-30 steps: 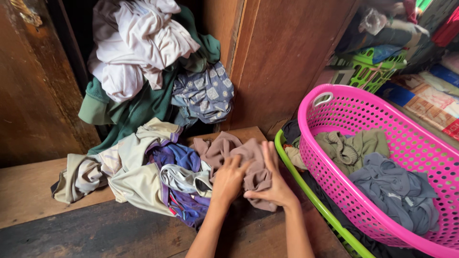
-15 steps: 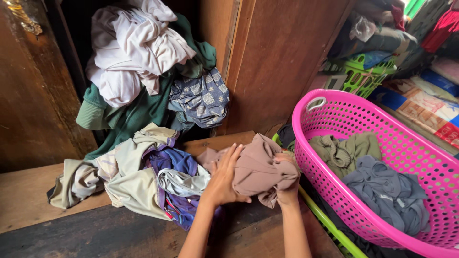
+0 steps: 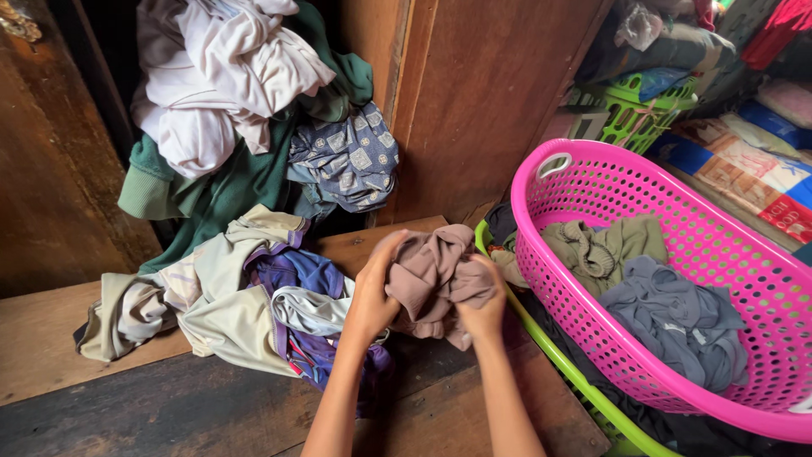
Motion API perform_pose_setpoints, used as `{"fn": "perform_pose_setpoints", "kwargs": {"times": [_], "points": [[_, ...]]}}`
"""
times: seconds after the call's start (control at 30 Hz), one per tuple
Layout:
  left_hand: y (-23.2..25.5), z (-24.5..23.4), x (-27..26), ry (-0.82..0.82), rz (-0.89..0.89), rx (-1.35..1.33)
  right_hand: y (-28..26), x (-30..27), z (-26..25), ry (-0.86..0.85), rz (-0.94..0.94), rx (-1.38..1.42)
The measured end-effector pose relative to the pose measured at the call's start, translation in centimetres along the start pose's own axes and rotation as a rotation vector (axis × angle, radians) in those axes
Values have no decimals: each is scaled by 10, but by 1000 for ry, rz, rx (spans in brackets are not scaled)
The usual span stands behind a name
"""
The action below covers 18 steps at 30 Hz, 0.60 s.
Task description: The person sorts through a pile of clothes on the floor, picking up items one by one and placing them into a laundry basket.
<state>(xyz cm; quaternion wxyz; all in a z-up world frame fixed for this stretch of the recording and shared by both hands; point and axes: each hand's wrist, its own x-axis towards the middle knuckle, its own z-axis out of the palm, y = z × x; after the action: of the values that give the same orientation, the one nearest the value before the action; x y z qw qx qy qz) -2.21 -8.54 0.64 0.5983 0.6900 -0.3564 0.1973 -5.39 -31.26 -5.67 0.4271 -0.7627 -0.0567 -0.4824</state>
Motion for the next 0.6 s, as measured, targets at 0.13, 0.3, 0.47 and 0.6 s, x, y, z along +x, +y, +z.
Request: {"fn": "perform_pose_setpoints", "kwargs": {"times": [0.13, 0.3, 0.47, 0.6], "points": [[-11, 5, 0, -102, -36, -235, -42, 1, 1, -190, 74, 309], [-13, 30, -4, -254, -214, -174, -58, -3, 17, -257, 81, 427], [-18, 45, -10, -265, -184, -222, -27, -7, 23, 67, 244, 335], [-31, 75, -10, -24, -226, -434, -30, 1, 1, 173, 44, 142]]}}
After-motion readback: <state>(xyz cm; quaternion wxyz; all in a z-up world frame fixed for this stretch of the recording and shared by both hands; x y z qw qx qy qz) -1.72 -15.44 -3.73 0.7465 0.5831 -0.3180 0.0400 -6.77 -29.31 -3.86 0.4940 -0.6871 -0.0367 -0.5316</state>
